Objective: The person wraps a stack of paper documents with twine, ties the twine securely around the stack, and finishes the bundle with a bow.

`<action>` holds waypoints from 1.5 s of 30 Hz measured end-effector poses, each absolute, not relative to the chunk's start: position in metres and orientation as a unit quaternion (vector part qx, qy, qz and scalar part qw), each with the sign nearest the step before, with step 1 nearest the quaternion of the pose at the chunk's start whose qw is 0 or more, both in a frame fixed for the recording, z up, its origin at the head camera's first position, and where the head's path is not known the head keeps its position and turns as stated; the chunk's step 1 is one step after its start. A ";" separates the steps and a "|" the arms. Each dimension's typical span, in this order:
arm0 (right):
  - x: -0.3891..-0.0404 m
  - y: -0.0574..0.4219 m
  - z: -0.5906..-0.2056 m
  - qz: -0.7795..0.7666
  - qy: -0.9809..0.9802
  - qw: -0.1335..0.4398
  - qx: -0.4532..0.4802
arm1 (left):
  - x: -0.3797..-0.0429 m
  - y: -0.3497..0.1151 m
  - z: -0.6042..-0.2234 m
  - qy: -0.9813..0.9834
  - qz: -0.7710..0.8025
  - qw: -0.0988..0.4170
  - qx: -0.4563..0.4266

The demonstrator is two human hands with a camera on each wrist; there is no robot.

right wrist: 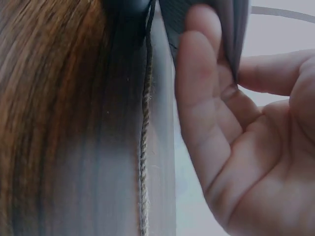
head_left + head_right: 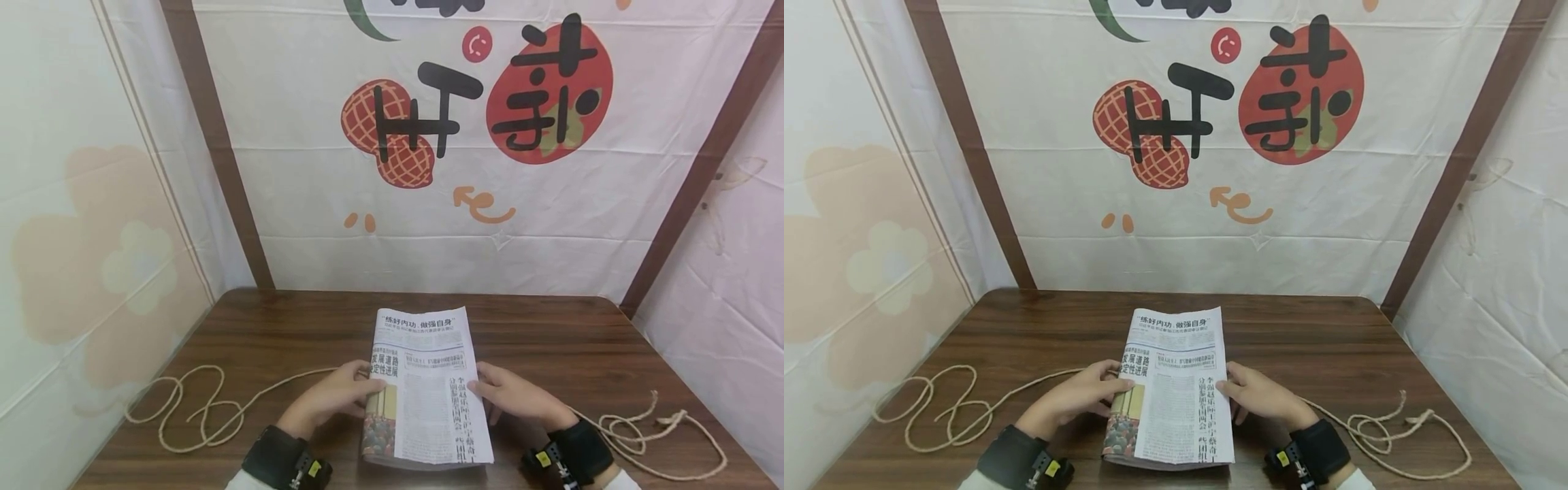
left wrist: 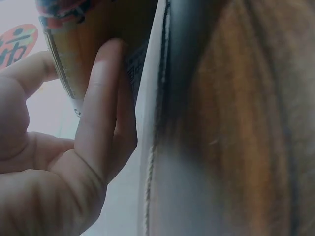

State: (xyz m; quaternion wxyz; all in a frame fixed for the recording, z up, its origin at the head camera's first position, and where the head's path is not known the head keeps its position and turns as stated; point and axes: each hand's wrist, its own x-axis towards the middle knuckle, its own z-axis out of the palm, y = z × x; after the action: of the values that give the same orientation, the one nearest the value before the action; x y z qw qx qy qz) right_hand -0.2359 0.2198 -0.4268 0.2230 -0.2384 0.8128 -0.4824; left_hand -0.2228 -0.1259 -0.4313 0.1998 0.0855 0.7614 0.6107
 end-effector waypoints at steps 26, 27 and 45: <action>-0.239 0.217 -0.442 -0.420 0.869 0.185 -0.184 | -0.224 -0.137 -0.429 0.856 0.471 0.182 0.112; -0.239 0.217 -0.441 -0.421 0.869 0.185 -0.183 | -0.224 -0.137 -0.428 0.854 0.472 0.184 0.114; -0.243 0.234 -0.432 -0.435 0.870 0.167 -0.163 | -0.220 -0.251 -0.366 0.901 0.425 0.069 0.058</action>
State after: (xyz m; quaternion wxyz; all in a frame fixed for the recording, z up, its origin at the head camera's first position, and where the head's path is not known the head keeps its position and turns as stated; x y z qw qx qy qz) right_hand -0.2431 0.2341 -0.4315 0.1667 -0.1631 0.8699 -0.4345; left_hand -0.2196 -0.2509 -0.3663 0.0689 0.0579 0.9005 0.4254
